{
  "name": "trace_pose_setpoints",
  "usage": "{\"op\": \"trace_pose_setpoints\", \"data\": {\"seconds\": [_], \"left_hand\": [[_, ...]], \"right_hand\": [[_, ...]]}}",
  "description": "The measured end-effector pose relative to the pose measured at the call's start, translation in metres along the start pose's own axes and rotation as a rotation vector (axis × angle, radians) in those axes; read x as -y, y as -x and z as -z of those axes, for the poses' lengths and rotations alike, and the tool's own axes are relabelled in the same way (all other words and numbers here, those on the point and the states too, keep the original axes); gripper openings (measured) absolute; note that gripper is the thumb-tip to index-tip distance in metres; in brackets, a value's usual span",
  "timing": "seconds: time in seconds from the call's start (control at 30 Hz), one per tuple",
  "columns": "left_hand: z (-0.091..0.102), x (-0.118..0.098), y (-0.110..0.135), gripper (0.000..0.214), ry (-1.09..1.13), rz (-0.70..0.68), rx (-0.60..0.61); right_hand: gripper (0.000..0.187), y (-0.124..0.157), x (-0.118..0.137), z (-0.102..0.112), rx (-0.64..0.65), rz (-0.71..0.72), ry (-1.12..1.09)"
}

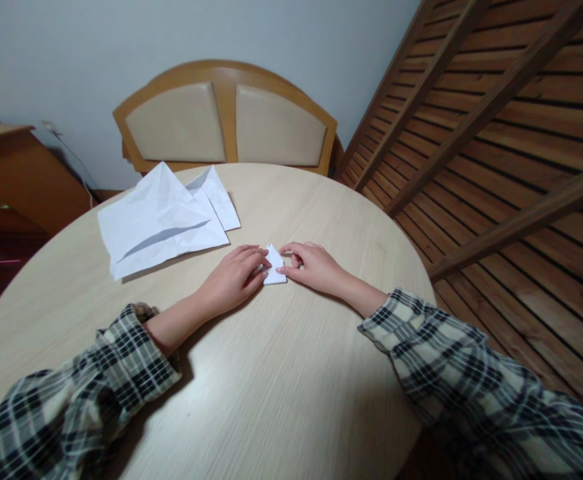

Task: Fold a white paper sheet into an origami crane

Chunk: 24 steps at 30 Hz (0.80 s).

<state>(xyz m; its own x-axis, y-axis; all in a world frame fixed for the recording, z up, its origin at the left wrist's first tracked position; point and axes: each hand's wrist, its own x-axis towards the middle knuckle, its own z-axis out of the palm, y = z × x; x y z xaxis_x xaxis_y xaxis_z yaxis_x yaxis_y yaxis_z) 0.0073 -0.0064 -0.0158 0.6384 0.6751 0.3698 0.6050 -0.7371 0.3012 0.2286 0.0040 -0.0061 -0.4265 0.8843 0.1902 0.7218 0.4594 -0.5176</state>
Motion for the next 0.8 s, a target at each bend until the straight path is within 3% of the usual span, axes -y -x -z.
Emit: {"op": "trace_pose_setpoints", "data": {"seconds": [0.17, 0.33, 0.6, 0.8], "left_hand": [[0.0, 0.0, 0.0, 0.019, 0.031, 0.047, -0.036], [0.0, -0.001, 0.001, 0.037, 0.046, 0.136, -0.074], [-0.003, 0.002, 0.0, 0.063, -0.05, 0.241, -0.049], [-0.002, 0.002, -0.001, 0.05, -0.043, 0.216, -0.032]], "right_hand": [[0.024, 0.001, 0.003, 0.003, 0.029, 0.032, 0.074], [0.022, 0.001, 0.004, 0.003, 0.022, 0.073, 0.077], [0.026, -0.001, 0.0, -0.004, -0.005, 0.097, -0.216], [0.02, 0.001, 0.002, -0.007, 0.038, 0.065, -0.444]]}}
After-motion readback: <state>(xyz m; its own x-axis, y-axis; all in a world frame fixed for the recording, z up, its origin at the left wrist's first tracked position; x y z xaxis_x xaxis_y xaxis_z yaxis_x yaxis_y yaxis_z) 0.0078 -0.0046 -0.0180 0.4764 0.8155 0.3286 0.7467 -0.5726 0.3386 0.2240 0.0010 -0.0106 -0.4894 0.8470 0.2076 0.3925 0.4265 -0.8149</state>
